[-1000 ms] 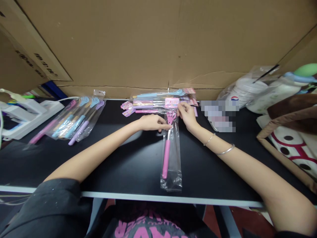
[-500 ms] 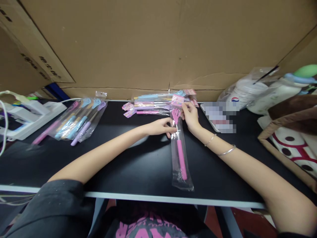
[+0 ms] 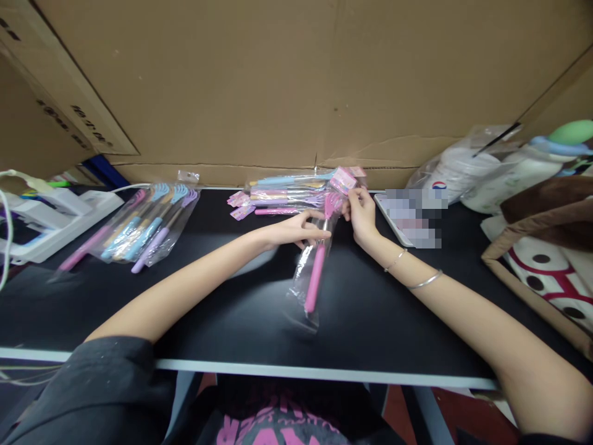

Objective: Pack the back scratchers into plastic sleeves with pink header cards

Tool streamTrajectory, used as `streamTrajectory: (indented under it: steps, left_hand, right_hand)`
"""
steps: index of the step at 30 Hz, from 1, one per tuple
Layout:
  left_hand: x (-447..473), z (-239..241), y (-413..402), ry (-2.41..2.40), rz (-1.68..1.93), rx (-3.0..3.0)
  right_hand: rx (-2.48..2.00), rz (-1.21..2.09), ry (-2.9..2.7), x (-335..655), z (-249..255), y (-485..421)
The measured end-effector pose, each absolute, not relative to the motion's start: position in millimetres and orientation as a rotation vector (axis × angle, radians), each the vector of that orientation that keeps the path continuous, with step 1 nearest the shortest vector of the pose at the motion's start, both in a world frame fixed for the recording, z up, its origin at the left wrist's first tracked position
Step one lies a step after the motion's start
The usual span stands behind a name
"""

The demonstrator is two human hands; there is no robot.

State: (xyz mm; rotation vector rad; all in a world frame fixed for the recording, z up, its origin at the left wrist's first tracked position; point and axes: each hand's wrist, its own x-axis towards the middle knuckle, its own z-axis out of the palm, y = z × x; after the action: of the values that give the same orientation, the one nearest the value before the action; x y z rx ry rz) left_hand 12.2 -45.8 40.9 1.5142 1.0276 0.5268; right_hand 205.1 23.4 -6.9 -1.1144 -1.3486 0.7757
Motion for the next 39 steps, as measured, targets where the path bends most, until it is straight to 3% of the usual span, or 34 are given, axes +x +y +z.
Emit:
streamTrajectory:
  steps: [17, 28, 39]
  left_hand:
    - [-70, 78, 22, 1.287, 0.601, 2.238]
    - [-43, 100, 77, 1.61, 0.58, 2.578]
    - [-12, 89, 75, 1.744, 0.397, 2.783]
  right_hand:
    - [-1.062, 0.81, -1.493, 220, 32, 24]
    - [-1.086, 0.664, -1.518, 245, 31, 38]
    - [-1.07, 0.63, -1.549, 250, 13, 43]
